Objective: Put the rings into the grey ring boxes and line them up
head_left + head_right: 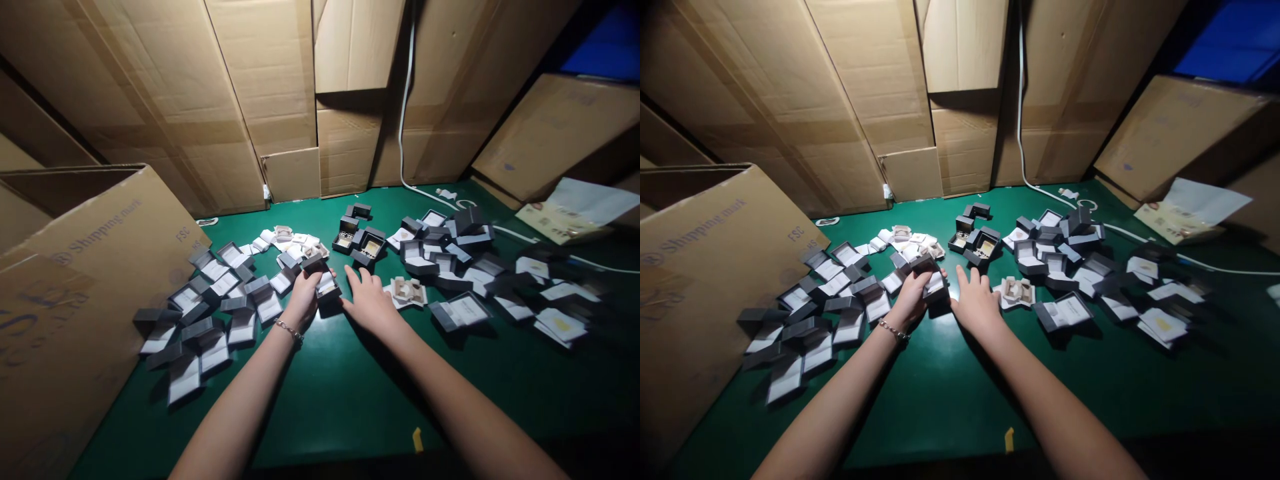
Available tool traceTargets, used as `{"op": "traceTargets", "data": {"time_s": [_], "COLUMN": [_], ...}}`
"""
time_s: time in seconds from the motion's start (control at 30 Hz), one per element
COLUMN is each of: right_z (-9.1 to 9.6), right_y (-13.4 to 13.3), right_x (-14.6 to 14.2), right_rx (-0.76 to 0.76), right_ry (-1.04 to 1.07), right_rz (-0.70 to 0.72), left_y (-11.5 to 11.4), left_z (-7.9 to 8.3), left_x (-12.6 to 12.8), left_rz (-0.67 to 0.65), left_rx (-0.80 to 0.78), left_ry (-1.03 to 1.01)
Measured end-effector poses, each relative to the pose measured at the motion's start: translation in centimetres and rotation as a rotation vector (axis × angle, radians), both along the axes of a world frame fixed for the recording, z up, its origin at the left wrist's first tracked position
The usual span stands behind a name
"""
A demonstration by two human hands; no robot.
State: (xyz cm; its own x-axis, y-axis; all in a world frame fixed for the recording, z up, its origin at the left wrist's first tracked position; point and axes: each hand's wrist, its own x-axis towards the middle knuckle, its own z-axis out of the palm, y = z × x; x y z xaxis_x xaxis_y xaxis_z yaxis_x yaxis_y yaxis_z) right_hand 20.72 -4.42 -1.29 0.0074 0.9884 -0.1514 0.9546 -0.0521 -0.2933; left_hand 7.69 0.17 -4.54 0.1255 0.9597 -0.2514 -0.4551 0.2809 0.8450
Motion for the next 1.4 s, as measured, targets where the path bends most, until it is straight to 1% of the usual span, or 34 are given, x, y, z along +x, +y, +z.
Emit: {"op": "traceTargets", "data": {"time_s": [0.1,0.2,0.27,0.37,0.47,0.57,0.67,0.77,0.87,1.0,1.07,1.13,1.23,1.4], "right_z": [-0.2,-0.2,-0.1,0.1,0.0,-0.5,-1.2,-1.2,-0.3,0.9,0.9,0.6,-0.2,-0.9], "right_y": [0.4,0.7,0.7,0.8,1.0,1.1,1.2,1.2,1.4,2.0,2.3,2.6,3.0,3.4], "right_x": [-0.1,-0.1,-0.1,0.1,0.4,0.4,0.1,0.1,0.6,2.5,3.7,4.6,5.4,6.2], "right_rx": [0.068,0.119,0.161,0.221,0.178,0.1,0.116,0.19,0.243,0.308,0.28,0.211,0.108,0.065], "right_ry": [0.108,0.217,0.191,0.068,0.051,0.116,0.137,0.092,0.046,-0.08,-0.133,-0.134,-0.071,0.023], "right_rz": [0.095,0.181,0.193,0.143,0.111,0.156,0.187,0.149,0.075,-0.112,-0.208,-0.26,-0.247,-0.131], "left_y": [0.1,0.2,0.2,0.1,0.1,0.2,0.3,0.4,0.4,0.4,0.4,0.3,0.3,0.2], "left_z": [-0.3,-0.4,-0.3,-0.3,-0.2,-0.1,0.0,-0.1,-0.4,-0.7,-0.7,-0.6,-0.3,-0.1], "left_x": [0.0,0.0,0.1,0.1,0.1,0.2,0.3,0.3,0.2,0.0,0.0,-0.1,0.0,0.0], "left_rz": [0.011,0.059,0.065,0.032,0.04,0.08,0.102,0.092,0.066,0.078,0.086,0.079,0.081,0.077], "left_rx": [0.005,0.009,0.001,-0.005,-0.022,-0.049,-0.072,-0.068,-0.054,-0.044,-0.063,-0.092,-0.114,-0.127], "left_ry": [0.004,0.007,0.001,-0.022,-0.063,-0.116,-0.135,-0.136,-0.135,-0.124,-0.13,-0.149,-0.158,-0.135]}}
